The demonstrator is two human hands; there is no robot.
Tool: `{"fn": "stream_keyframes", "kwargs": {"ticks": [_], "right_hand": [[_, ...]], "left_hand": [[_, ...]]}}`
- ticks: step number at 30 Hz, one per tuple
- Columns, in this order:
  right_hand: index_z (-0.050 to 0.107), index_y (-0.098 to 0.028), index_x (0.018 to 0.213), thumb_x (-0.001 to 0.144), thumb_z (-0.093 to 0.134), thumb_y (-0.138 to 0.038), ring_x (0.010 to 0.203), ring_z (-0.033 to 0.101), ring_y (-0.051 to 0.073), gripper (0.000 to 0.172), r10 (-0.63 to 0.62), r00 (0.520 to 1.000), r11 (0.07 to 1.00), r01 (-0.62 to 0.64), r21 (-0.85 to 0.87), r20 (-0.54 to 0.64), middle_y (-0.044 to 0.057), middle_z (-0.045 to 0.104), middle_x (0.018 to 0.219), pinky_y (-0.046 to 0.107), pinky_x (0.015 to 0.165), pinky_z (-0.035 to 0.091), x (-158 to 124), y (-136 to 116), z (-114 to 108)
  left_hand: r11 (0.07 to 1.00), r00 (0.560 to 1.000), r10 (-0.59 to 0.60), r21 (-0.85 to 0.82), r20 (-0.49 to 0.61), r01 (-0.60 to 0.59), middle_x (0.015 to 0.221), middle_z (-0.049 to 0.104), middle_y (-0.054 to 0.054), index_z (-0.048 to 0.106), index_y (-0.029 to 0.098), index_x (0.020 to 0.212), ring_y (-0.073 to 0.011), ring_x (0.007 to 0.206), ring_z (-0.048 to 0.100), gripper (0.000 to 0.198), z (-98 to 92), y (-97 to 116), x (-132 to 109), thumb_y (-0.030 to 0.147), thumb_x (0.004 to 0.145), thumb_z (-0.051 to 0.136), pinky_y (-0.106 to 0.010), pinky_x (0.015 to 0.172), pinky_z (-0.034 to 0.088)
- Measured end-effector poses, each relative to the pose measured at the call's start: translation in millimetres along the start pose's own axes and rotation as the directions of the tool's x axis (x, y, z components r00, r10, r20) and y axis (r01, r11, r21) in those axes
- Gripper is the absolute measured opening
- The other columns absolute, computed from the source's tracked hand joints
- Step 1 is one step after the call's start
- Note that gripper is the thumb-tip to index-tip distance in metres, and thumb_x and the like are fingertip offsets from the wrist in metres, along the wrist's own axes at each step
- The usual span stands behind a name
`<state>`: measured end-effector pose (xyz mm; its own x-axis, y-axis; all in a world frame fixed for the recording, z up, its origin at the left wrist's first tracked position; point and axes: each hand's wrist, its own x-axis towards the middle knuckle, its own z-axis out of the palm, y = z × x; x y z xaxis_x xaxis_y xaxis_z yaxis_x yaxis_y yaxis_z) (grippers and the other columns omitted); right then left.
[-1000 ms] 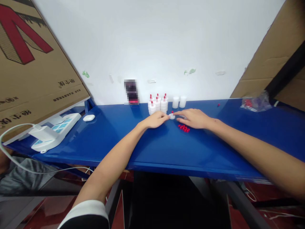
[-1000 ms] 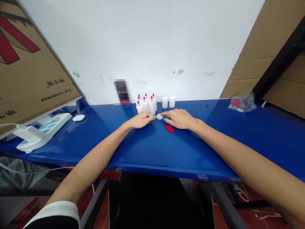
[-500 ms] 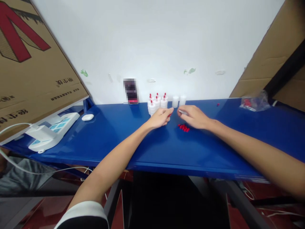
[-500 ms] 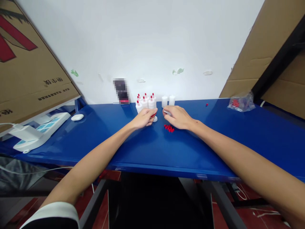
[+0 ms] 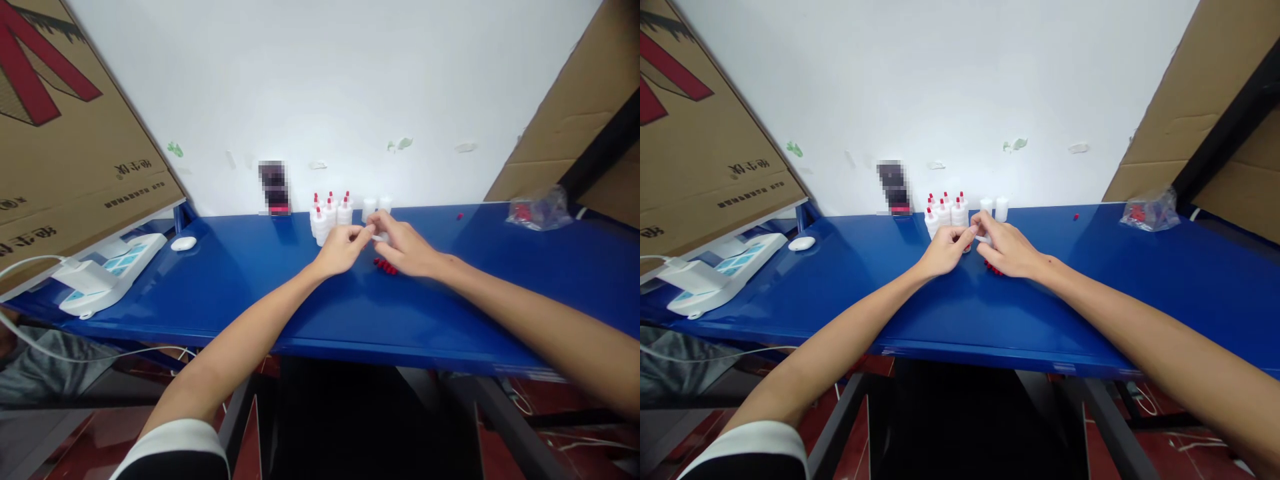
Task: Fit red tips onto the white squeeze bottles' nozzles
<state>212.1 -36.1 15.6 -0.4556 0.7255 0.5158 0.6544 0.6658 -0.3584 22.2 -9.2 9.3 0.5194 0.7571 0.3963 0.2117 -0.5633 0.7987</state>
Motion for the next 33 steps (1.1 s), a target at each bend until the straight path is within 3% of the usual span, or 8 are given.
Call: {"fn": "stream_keyframes", "kwargs": {"ticks": [9,15,20,23,28,33], "right_hand": [[0.043,-0.021,0.121,0.088,0.047,-0.026,0.054,0.050,0.015,0.034,0.016,0.999,0.994,-0.020,0.105,0.036,0.000,0.062,0.079,0.031,0.060,0.041,-1.1,-8.2,-0.9],[0.049,-0.022,0.113,0.089,0.049,-0.026,0.054,0.050,0.014,0.024,-0.002,0.999,0.994,-0.001,0.107,0.033,-0.001,0.062,0.077,0.029,0.060,0.041,-0.9,-12.4,-0.5],[0.055,-0.022,0.109,0.091,0.048,-0.026,0.064,0.058,0.016,0.019,-0.047,0.998,0.996,0.050,0.073,-0.041,0.004,0.070,0.085,0.030,0.066,0.045,0.1,-7.7,1.4],[0.058,-0.021,0.109,0.094,0.048,-0.031,0.070,0.061,0.018,0.020,-0.018,0.996,1.000,0.019,0.008,-0.090,0.005,0.072,0.088,0.031,0.070,0.046,1.0,-1.1,2.8],[0.061,-0.022,0.102,0.092,0.053,-0.035,0.065,0.057,0.016,0.018,0.057,0.991,0.997,-0.063,-0.046,-0.123,0.002,0.068,0.080,0.030,0.068,0.045,3.8,4.6,0.7],[0.058,-0.024,0.098,0.092,0.056,-0.040,0.062,0.054,0.015,0.017,0.072,0.995,0.997,-0.074,-0.028,-0.062,0.000,0.063,0.074,0.029,0.065,0.043,5.9,1.3,-2.9]], "left_hand": [[0.996,0.996,0.082,0.020,0.032,-0.082,0.065,0.033,0.004,0.042,0.020,0.067,-0.0110,0.063,0.032,0.054,0.7,-3.7,-0.7,0.063,0.099,0.047,-0.027,0.059,0.025],[0.997,0.995,0.082,-0.006,0.061,-0.082,0.066,0.035,0.004,0.046,0.019,0.068,-0.0104,0.063,0.032,0.053,-0.1,-6.6,0.5,0.061,0.099,0.048,-0.027,0.061,0.026],[0.998,0.996,0.060,-0.013,0.066,-0.059,0.066,0.033,0.004,0.047,0.019,0.069,-0.0105,0.063,0.030,0.057,-1.0,-7.1,1.1,0.068,0.096,0.049,-0.027,0.060,0.024],[0.999,0.997,0.054,-0.002,0.061,-0.054,0.066,0.033,0.004,0.043,0.019,0.067,-0.0108,0.064,0.030,0.058,-1.1,-6.8,0.8,0.070,0.097,0.049,-0.027,0.060,0.024],[0.996,0.996,0.090,0.024,0.017,-0.091,0.066,0.035,0.004,0.044,0.019,0.069,-0.0110,0.064,0.034,0.056,-0.8,-8.4,1.9,0.065,0.101,0.046,-0.027,0.062,0.029],[0.972,0.971,0.215,0.123,-0.107,-0.201,0.072,0.046,0.001,0.048,0.018,0.067,-0.0128,0.071,0.048,0.056,-2.4,-5.0,2.4,0.059,0.105,0.044,-0.029,0.071,0.039]]}}
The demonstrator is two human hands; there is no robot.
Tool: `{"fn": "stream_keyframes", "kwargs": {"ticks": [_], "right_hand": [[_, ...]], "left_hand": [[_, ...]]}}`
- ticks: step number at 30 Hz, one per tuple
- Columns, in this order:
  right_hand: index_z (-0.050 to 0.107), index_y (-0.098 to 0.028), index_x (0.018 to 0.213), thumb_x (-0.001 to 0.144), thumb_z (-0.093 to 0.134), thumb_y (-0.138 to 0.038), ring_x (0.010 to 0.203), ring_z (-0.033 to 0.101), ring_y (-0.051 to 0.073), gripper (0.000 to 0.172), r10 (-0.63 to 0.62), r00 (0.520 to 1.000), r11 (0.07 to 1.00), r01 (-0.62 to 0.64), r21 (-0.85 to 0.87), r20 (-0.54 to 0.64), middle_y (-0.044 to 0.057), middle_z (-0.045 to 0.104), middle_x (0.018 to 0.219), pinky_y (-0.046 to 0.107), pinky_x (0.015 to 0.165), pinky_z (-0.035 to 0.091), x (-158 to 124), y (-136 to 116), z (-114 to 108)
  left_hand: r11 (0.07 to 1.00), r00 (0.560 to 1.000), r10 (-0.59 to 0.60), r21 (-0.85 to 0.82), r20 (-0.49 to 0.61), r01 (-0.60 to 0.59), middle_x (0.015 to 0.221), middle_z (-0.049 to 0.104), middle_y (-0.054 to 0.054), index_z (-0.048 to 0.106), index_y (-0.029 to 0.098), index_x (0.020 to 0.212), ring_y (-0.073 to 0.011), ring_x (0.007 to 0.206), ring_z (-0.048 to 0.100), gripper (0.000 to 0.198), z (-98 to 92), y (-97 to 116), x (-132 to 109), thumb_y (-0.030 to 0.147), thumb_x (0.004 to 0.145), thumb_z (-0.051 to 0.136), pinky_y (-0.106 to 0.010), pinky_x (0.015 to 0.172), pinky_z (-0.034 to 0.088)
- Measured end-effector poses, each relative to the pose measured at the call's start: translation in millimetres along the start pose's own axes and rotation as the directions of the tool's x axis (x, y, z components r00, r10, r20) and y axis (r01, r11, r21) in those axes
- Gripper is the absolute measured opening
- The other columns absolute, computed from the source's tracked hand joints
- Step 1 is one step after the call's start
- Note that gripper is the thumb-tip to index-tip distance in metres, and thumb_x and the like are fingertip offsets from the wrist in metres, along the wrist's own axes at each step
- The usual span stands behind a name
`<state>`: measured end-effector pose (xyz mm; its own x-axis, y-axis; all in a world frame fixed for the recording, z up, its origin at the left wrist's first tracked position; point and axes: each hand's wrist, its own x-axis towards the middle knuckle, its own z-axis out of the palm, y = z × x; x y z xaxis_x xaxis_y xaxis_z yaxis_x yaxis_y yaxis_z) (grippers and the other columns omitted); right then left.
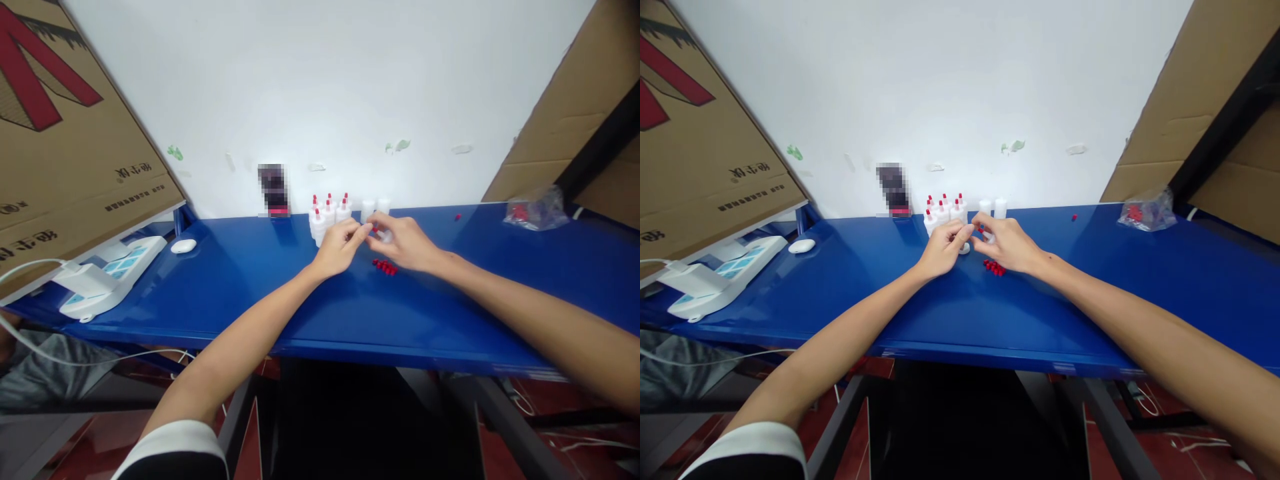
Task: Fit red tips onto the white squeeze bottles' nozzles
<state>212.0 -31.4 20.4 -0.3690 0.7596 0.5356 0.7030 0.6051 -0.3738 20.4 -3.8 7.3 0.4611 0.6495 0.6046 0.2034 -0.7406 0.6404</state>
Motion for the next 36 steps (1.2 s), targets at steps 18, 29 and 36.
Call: {"fn": "stream_keyframes", "kwargs": {"ticks": [18,29,36], "right_hand": [[0.045,-0.026,0.100,0.082,0.061,-0.037,0.057,0.050,0.016,0.026,0.017,0.995,0.987,-0.001,0.163,-0.095,0.000,0.068,0.074,0.031,0.061,0.041,-0.7,-2.7,3.6],[0.054,-0.022,0.107,0.089,0.056,-0.033,0.064,0.059,0.018,0.021,-0.029,0.997,0.998,0.033,0.055,-0.071,0.004,0.067,0.080,0.030,0.064,0.043,-4.7,-3.3,10.5],[0.054,-0.021,0.117,0.097,0.056,-0.046,0.058,0.054,0.018,0.031,0.075,0.997,0.997,-0.076,0.035,0.024,-0.001,0.061,0.069,0.031,0.063,0.040,-2.2,2.5,6.5]], "left_hand": [[0.849,0.891,0.453,0.309,-0.006,-0.429,0.098,0.079,-0.007,0.063,0.020,0.079,-0.0168,0.087,0.069,0.041,6.1,-2.5,-3.6,0.037,0.109,0.043,-0.035,0.086,0.055],[0.910,0.939,0.344,0.238,0.019,-0.339,0.093,0.077,-0.008,0.065,0.018,0.082,-0.0149,0.084,0.071,0.038,6.6,-1.9,-4.2,0.034,0.109,0.043,-0.029,0.079,0.054],[0.952,0.941,0.244,0.243,-0.234,-0.186,0.079,0.074,-0.005,0.069,0.017,0.079,-0.0137,0.073,0.067,0.042,-6.1,-1.2,2.4,0.038,0.108,0.047,-0.028,0.072,0.050]]}}
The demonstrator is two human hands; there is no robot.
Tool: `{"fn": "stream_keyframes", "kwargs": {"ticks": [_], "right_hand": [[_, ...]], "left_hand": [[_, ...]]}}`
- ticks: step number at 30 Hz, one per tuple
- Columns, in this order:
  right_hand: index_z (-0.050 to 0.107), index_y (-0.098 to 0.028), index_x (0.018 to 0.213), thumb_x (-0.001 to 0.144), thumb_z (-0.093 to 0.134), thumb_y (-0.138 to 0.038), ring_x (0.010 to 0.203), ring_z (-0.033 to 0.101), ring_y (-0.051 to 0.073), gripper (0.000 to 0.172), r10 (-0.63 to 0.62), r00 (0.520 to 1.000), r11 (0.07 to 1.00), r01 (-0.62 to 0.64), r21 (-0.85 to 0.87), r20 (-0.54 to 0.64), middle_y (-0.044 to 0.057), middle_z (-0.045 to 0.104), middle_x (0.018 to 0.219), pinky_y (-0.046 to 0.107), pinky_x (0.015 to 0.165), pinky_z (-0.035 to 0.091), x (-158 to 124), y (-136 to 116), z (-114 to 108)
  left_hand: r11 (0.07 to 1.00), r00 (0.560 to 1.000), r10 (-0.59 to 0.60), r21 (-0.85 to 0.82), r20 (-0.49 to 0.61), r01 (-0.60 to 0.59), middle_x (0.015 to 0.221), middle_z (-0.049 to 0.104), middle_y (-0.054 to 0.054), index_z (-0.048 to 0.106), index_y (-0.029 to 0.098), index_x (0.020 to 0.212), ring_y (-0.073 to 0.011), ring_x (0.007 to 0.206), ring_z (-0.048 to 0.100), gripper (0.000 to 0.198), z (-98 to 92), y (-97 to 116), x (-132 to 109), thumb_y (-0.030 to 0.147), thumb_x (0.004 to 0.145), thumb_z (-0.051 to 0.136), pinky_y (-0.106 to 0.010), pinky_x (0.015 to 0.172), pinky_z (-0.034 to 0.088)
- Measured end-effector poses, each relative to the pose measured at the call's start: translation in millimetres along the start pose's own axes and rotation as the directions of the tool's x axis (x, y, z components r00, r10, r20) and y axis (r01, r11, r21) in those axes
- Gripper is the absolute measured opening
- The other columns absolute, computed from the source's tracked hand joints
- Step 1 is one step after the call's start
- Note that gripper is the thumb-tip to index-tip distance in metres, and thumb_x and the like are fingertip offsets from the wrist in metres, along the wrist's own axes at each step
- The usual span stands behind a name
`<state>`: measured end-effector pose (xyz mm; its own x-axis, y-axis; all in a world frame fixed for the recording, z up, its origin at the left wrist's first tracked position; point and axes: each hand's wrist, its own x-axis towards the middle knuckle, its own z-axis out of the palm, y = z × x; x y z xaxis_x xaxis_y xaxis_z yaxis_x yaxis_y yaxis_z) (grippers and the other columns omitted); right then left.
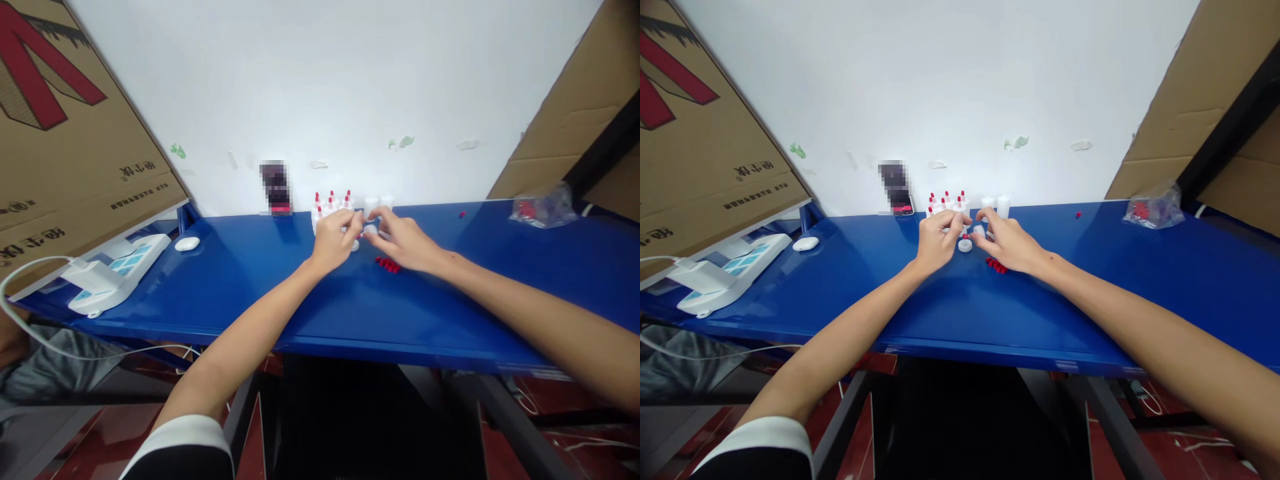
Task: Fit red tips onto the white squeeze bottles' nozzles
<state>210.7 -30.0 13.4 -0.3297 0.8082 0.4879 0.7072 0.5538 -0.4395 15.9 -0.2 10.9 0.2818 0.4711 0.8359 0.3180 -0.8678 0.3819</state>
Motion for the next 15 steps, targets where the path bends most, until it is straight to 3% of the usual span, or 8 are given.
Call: {"fn": "stream_keyframes", "kwargs": {"ticks": [5,10,15], "right_hand": [[0.058,-0.021,0.090,0.101,0.047,-0.039,0.062,0.055,0.018,0.023,0.008,0.999,0.997,-0.004,-0.083,0.044,0.002,0.061,0.069,0.032,0.066,0.038,3.6,10.7,0.7],[0.063,-0.020,0.105,0.096,0.053,-0.033,0.064,0.059,0.019,0.018,0.025,0.996,0.989,-0.012,-0.147,0.087,0.002,0.064,0.072,0.032,0.066,0.040,4.4,19.4,3.3],[0.065,-0.021,0.114,0.098,0.053,-0.037,0.088,0.067,0.026,0.025,-0.082,0.993,0.982,0.094,-0.164,0.082,0.011,0.073,0.105,0.037,0.077,0.047,4.9,28.4,5.7]], "left_hand": [[0.996,0.996,-0.091,0.006,-0.006,0.091,0.075,0.073,-0.003,0.065,0.018,0.070,-0.0126,0.069,0.065,0.045,-5.5,-6.7,4.7,0.036,0.107,0.047,-0.027,0.069,0.048],[0.992,0.993,-0.111,0.072,0.046,0.107,0.076,0.072,-0.003,0.062,0.018,0.069,-0.0134,0.070,0.064,0.043,-3.1,-14.2,1.6,0.035,0.105,0.049,-0.028,0.069,0.047],[0.973,0.976,-0.170,0.181,0.138,0.144,0.078,0.072,-0.004,0.063,0.018,0.070,-0.0151,0.072,0.063,0.044,1.5,-20.5,-3.0,0.038,0.106,0.047,-0.029,0.072,0.046]]}}
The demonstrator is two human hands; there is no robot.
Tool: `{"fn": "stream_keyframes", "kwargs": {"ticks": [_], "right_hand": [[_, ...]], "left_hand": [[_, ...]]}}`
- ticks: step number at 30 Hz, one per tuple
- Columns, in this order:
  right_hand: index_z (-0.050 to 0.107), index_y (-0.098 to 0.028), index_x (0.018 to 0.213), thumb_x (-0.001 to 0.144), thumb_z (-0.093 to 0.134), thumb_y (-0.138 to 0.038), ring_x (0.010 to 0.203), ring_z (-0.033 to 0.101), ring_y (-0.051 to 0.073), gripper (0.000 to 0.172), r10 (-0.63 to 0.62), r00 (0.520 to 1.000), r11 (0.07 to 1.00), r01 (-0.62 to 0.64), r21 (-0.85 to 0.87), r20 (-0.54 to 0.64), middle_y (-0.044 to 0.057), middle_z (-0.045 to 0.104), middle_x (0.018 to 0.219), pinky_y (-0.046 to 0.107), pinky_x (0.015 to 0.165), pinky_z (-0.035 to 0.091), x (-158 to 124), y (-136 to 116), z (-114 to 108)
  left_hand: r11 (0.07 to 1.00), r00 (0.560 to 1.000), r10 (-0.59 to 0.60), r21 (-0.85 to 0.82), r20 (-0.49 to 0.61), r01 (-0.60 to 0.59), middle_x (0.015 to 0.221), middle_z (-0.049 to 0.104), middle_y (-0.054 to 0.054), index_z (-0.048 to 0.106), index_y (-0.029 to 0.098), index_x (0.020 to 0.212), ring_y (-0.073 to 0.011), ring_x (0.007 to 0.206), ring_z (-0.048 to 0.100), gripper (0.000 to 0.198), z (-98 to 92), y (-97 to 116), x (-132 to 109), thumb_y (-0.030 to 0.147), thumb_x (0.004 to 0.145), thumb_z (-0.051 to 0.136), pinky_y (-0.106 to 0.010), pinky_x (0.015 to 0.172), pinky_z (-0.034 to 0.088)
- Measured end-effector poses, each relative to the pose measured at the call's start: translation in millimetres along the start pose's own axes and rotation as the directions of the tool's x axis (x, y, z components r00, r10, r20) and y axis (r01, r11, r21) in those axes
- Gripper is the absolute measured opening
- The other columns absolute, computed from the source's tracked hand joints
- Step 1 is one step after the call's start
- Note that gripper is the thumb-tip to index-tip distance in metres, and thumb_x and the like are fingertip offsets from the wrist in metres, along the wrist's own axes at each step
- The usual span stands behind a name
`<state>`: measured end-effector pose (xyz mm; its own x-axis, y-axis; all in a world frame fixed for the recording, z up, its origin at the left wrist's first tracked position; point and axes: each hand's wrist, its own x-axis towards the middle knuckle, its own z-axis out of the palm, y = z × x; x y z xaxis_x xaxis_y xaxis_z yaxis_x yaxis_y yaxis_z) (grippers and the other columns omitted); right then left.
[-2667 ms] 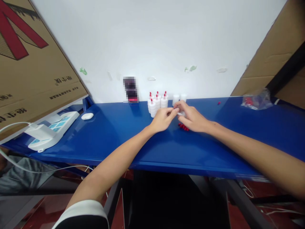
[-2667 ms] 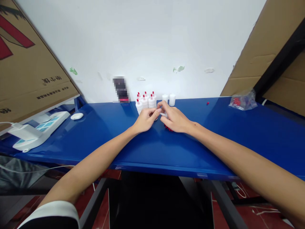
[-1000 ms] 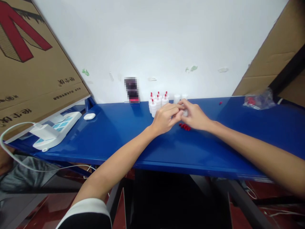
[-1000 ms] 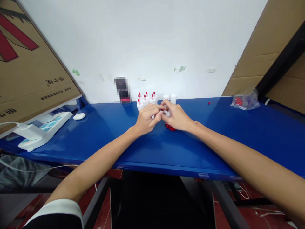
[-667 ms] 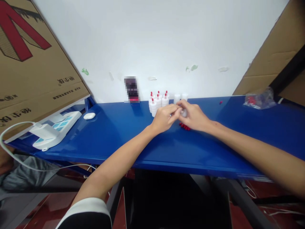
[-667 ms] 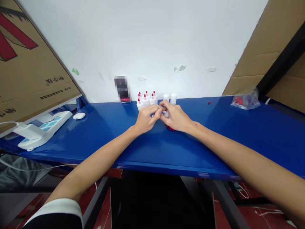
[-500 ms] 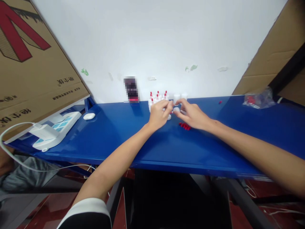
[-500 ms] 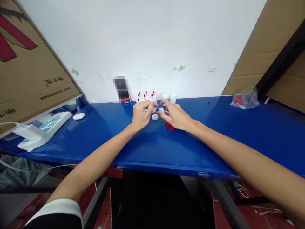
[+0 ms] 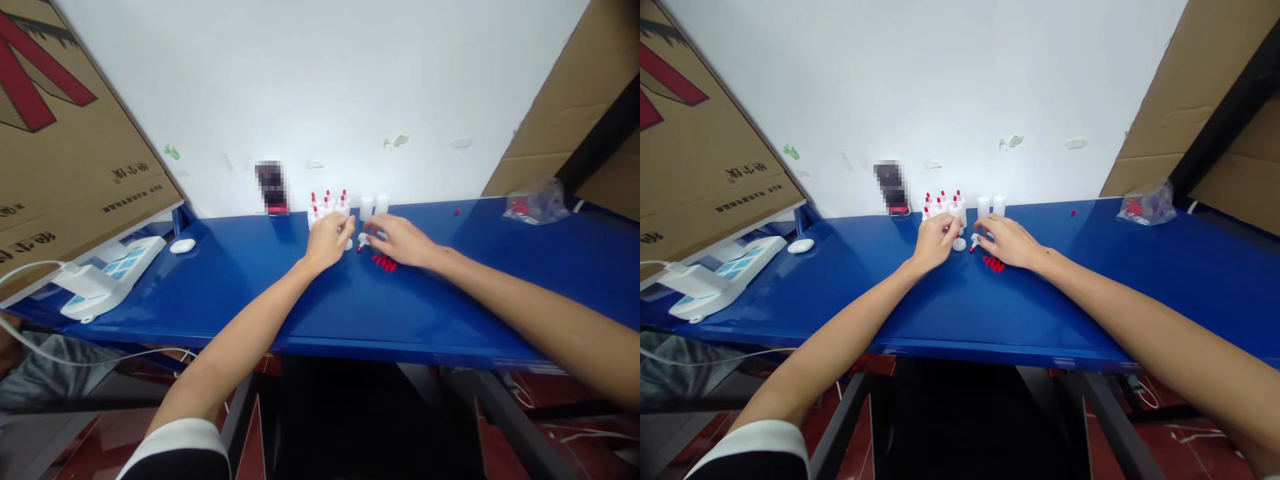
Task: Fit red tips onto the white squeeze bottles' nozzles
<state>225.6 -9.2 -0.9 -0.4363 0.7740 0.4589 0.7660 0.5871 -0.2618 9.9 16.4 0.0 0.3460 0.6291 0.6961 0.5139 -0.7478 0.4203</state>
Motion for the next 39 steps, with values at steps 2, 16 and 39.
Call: {"fn": "stream_keyframes", "kwargs": {"ticks": [2,16,39], "right_hand": [[0.064,-0.021,0.117,0.098,0.054,-0.039,0.088,0.067,0.025,0.028,0.000,1.000,1.000,0.000,0.003,-0.006,0.010,0.073,0.108,0.037,0.077,0.047,0.4,1.0,0.4],[0.062,-0.020,0.129,0.097,0.056,-0.040,0.057,0.061,0.016,0.039,0.240,0.959,0.928,-0.181,0.327,-0.149,0.007,0.077,0.099,0.034,0.065,0.048,2.0,-7.6,-5.1],[0.061,-0.022,0.113,0.103,0.041,-0.034,0.077,0.070,0.026,0.025,0.165,0.986,0.959,-0.164,0.231,0.018,0.005,0.073,0.080,0.035,0.076,0.048,18.3,-13.5,14.2]], "left_hand": [[1.000,0.999,-0.023,0.009,0.041,0.022,0.076,0.071,-0.004,0.064,0.018,0.070,-0.0154,0.071,0.063,0.044,1.6,-0.5,-0.6,0.038,0.105,0.047,-0.029,0.071,0.045],[0.771,0.912,-0.346,-0.487,0.222,0.411,0.093,0.079,-0.011,0.073,0.012,0.087,-0.0169,0.082,0.075,0.045,23.5,-11.9,0.9,0.049,0.104,0.054,-0.029,0.073,0.062],[0.959,0.999,-0.029,-0.283,-0.042,0.016,0.075,0.070,-0.004,0.069,0.018,0.074,-0.0137,0.069,0.061,0.053,4.8,11.1,-0.2,0.053,0.106,0.044,-0.028,0.066,0.046]]}}
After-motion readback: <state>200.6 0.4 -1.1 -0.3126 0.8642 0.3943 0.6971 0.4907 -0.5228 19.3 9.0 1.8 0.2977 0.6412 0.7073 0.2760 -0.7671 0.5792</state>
